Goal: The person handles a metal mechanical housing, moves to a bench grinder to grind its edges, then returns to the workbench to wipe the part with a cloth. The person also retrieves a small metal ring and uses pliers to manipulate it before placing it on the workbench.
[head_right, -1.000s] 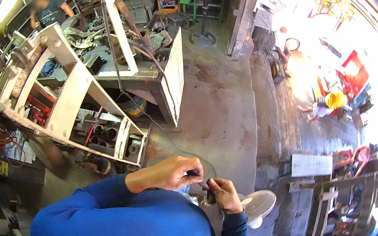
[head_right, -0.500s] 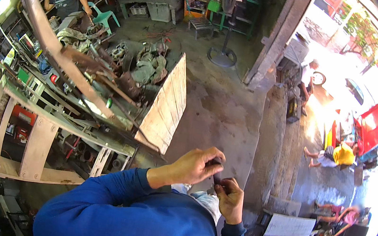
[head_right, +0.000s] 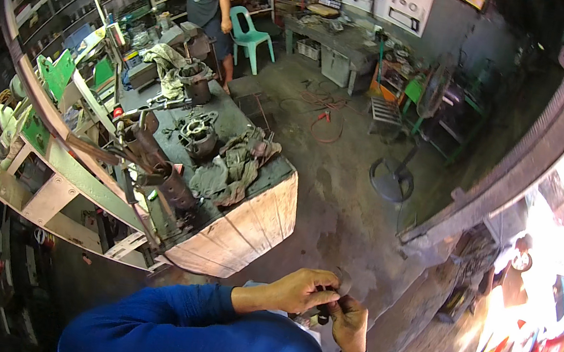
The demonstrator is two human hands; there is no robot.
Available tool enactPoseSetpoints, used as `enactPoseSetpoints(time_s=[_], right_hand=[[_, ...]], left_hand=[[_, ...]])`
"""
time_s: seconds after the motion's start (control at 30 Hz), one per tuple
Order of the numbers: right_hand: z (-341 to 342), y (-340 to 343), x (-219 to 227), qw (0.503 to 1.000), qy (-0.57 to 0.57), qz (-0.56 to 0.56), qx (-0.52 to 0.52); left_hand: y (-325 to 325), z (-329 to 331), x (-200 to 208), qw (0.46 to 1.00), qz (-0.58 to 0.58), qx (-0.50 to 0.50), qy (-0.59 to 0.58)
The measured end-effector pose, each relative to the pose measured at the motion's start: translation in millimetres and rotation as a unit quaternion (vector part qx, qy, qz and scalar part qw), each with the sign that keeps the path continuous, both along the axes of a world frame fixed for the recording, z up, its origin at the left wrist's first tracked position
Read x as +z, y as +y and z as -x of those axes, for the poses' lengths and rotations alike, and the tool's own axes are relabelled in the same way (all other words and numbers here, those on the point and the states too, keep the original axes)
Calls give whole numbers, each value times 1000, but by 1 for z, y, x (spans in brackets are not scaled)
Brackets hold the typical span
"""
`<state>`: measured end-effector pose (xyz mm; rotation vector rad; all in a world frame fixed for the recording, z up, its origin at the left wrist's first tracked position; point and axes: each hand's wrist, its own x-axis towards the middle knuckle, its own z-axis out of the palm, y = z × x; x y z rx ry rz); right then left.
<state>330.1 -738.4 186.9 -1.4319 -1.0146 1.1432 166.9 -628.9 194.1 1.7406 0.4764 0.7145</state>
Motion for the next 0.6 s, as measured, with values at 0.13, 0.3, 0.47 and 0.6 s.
enactPoseSetpoints(time_s=[0.13, 0.3, 0.47, 0.6], right_hand=[[-84, 98, 10, 971, -166, -148, 86], [-134, 225, -19, 992, 29, -1, 125], [-163, 354, -23, 998, 7, -37, 50], [-191, 450, -9, 998, 13, -30, 49]], left_hand=[[65, -37, 0, 988, 135, 76, 15], [166, -87, -20, 997, 51, 48, 8], [304, -124, -10, 977, 103, 105, 153], [383, -137, 9, 980, 74, 121, 138]])
